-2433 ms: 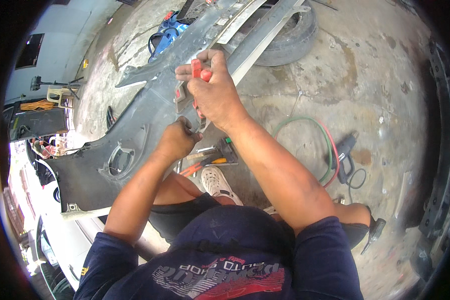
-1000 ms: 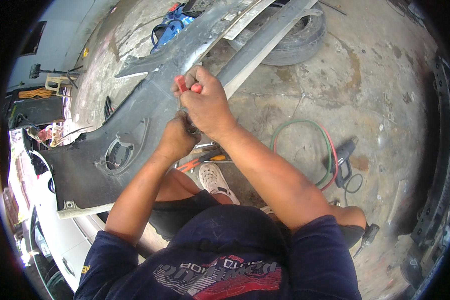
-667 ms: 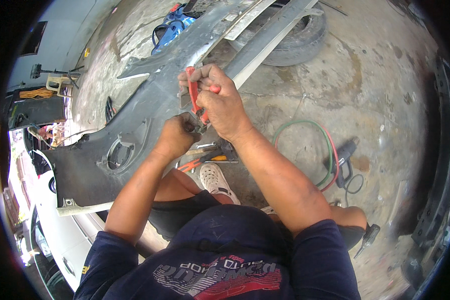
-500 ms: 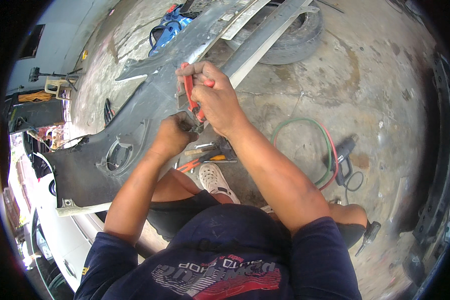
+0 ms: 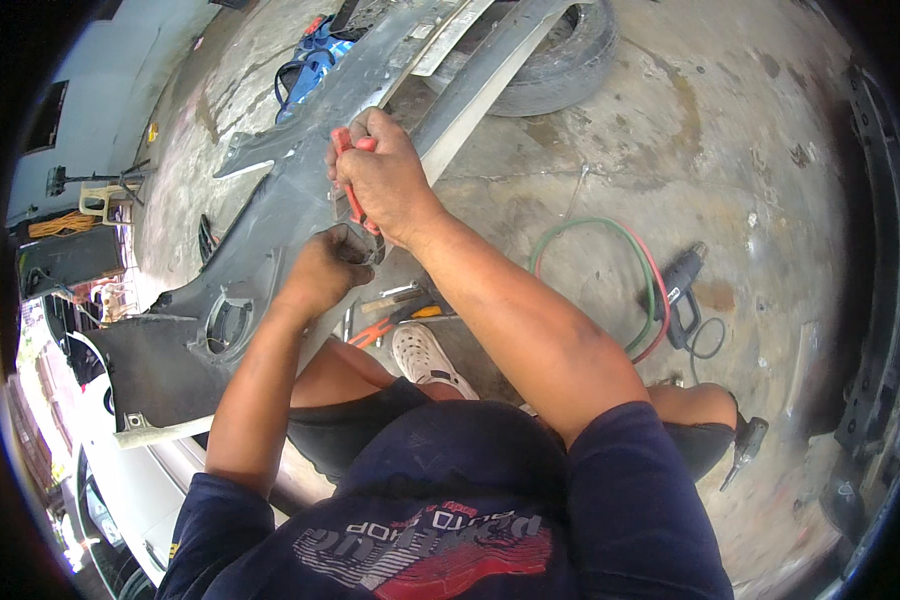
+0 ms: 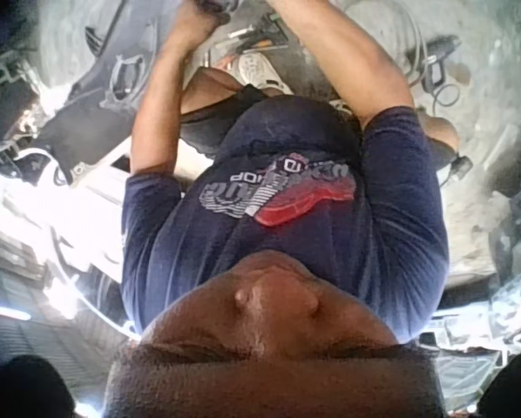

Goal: The person heats a plastic car bumper using a gas torch and a wire. They then use pliers to squeeze and join the heated plastic edges together.

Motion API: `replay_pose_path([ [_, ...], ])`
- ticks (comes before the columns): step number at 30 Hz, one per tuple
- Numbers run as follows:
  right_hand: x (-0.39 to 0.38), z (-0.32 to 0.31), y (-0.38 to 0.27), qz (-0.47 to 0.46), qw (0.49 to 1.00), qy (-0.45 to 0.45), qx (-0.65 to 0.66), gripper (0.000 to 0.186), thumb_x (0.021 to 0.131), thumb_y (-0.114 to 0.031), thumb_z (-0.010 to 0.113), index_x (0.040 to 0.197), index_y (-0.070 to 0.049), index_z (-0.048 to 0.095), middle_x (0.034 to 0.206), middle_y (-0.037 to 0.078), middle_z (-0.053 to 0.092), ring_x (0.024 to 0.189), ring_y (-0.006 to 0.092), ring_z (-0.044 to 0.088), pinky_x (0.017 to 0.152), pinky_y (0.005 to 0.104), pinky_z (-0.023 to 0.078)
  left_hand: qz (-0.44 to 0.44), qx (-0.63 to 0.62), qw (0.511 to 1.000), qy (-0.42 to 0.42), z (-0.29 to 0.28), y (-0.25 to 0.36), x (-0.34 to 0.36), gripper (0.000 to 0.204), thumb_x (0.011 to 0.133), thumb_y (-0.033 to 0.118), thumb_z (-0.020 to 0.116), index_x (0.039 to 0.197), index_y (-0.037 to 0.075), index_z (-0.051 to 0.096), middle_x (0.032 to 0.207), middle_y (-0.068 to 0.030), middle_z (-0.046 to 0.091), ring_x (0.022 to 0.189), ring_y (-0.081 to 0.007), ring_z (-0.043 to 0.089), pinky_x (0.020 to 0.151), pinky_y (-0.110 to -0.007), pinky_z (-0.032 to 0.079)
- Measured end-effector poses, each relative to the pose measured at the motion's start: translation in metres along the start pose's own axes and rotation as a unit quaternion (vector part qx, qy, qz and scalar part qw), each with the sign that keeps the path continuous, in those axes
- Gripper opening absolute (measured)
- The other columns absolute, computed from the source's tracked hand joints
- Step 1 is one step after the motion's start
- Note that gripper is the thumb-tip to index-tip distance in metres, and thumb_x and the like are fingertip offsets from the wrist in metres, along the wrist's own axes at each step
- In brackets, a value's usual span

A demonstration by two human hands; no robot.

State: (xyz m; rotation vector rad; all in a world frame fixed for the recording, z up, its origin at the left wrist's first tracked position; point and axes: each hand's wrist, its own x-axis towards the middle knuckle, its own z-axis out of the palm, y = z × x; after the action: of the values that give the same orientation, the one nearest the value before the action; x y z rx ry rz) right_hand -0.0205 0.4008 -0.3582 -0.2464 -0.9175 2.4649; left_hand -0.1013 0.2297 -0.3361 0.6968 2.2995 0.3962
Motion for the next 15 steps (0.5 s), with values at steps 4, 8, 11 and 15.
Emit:
replay_pose_path([
  [4,-0.006,-0.002,-0.005,-0.029,0.999,-0.014,0.018,0.029,0.081,0.002,0.053,0.110,-0.002,0.057,0.108,0.015,0.066,0.086,0.0200,0.066,0.076,0.0326,0.056,-0.023,-0.010,0.999,-0.042,-0.003,0.012,-0.002,0.035,0.075,-0.001,0.079,0.109,0.003,0.073,0.099,-0.0073,0.075,0.092,-0.0190,0.069,0.088,-0.035,0.056],
  [8,-0.014,-0.002,-0.011,-0.010,1.000,-0.007,-0.003,0.039,0.083,0.002,0.054,0.121,0.001,0.062,0.109,0.013,0.066,0.077,0.0143,0.064,0.066,0.0285,0.054,-0.042,0.048,0.993,-0.101,-0.005,0.022,0.000,0.044,0.074,-0.001,0.075,0.118,0.002,0.075,0.107,-0.0088,0.078,0.099,-0.0203,0.071,0.094,-0.035,0.054],
  [11,-0.019,0.000,-0.017,-0.009,0.998,-0.053,-0.023,0.043,0.084,0.001,0.056,0.126,0.002,0.064,0.108,0.010,0.066,0.074,0.0102,0.060,0.060,0.0271,0.052,-0.031,0.034,0.991,-0.126,-0.004,0.008,0.006,0.048,0.073,-0.001,0.074,0.121,0.003,0.075,0.109,-0.0094,0.079,0.102,-0.0217,0.071,0.098,-0.036,0.052],
  [15,-0.025,0.000,-0.024,-0.043,0.996,-0.049,-0.056,0.044,0.085,0.001,0.055,0.128,0.002,0.064,0.105,0.007,0.065,0.071,0.0093,0.058,0.058,0.0270,0.051,-0.030,0.095,0.984,-0.146,-0.005,0.016,0.011,0.049,0.075,-0.001,0.075,0.124,0.002,0.074,0.109,-0.0106,0.079,0.102,-0.0238,0.071,0.098,-0.037,0.052],
])
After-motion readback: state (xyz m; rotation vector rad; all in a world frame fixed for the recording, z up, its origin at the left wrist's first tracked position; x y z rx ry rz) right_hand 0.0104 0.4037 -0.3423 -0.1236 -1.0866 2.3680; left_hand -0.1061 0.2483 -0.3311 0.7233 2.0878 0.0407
